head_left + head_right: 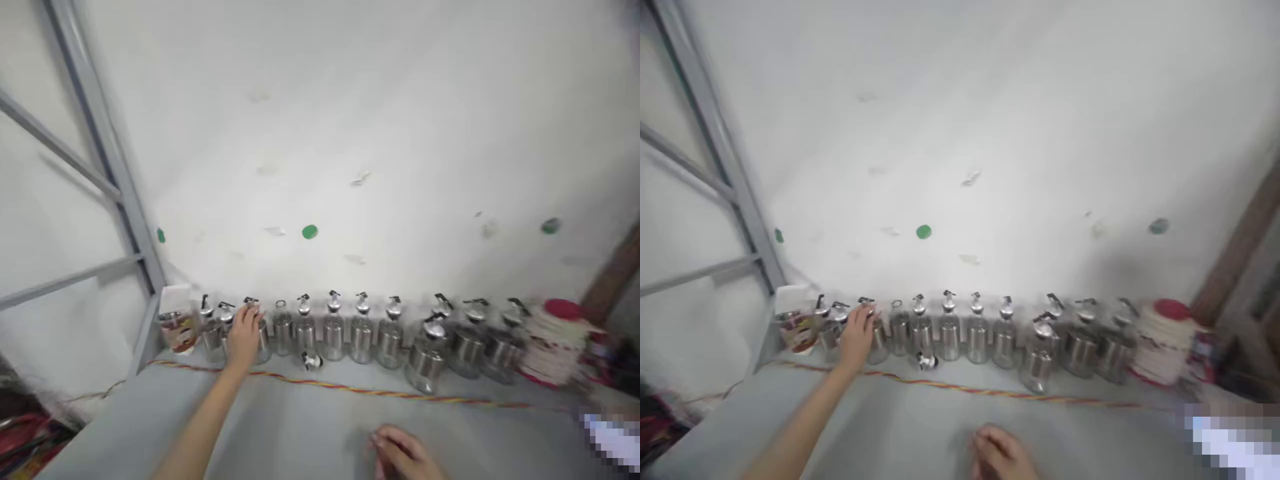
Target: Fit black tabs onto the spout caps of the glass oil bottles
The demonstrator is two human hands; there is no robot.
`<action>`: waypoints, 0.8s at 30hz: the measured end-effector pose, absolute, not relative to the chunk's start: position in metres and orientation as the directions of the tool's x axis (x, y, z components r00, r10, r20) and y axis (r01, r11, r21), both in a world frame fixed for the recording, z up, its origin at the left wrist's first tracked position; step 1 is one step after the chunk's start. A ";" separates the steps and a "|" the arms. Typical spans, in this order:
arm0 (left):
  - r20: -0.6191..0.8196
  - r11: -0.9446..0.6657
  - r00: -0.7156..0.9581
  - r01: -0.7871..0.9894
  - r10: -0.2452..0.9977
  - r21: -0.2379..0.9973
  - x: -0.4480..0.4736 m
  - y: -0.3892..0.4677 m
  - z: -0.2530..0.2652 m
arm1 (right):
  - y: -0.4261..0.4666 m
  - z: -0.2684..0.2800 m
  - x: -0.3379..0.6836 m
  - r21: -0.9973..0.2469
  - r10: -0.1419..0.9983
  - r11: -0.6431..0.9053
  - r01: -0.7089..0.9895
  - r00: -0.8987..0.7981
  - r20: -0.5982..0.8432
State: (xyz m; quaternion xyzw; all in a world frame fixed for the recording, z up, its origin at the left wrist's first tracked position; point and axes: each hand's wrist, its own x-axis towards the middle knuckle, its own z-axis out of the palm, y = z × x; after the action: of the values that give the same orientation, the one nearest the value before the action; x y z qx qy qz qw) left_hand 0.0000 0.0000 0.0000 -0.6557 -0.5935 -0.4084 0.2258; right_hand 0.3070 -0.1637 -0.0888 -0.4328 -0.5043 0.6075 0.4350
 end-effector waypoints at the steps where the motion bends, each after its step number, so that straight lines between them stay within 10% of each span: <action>1: 0.804 -0.210 -0.034 0.958 0.593 0.195 0.001 -0.001 0.004 | -0.165 -0.086 0.305 -0.990 0.968 -0.104 -0.098 -0.239 -0.079; 9: 0.814 -0.222 -0.044 0.952 0.580 0.210 0.030 -0.039 0.010 | -0.168 -0.073 0.298 -0.986 0.976 -0.105 -0.127 -0.204 -0.078; 14: 0.509 -0.374 0.313 0.927 0.802 0.019 0.087 -0.079 -0.025 | -0.170 -0.070 0.297 -0.981 0.975 -0.120 -0.154 -0.205 -0.087; 24: 0.312 -0.331 0.304 0.943 0.900 0.037 0.115 -0.072 -0.045 | -0.175 -0.072 0.298 -0.986 0.972 -0.104 -0.133 -0.224 -0.072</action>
State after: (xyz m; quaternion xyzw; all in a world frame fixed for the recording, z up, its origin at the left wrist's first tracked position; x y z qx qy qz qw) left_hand 0.1154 -0.0725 -0.0455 -0.8037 -0.5734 -0.1394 0.0765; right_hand 0.2980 -0.1747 -0.0716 -0.4264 -0.4919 0.6084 0.4539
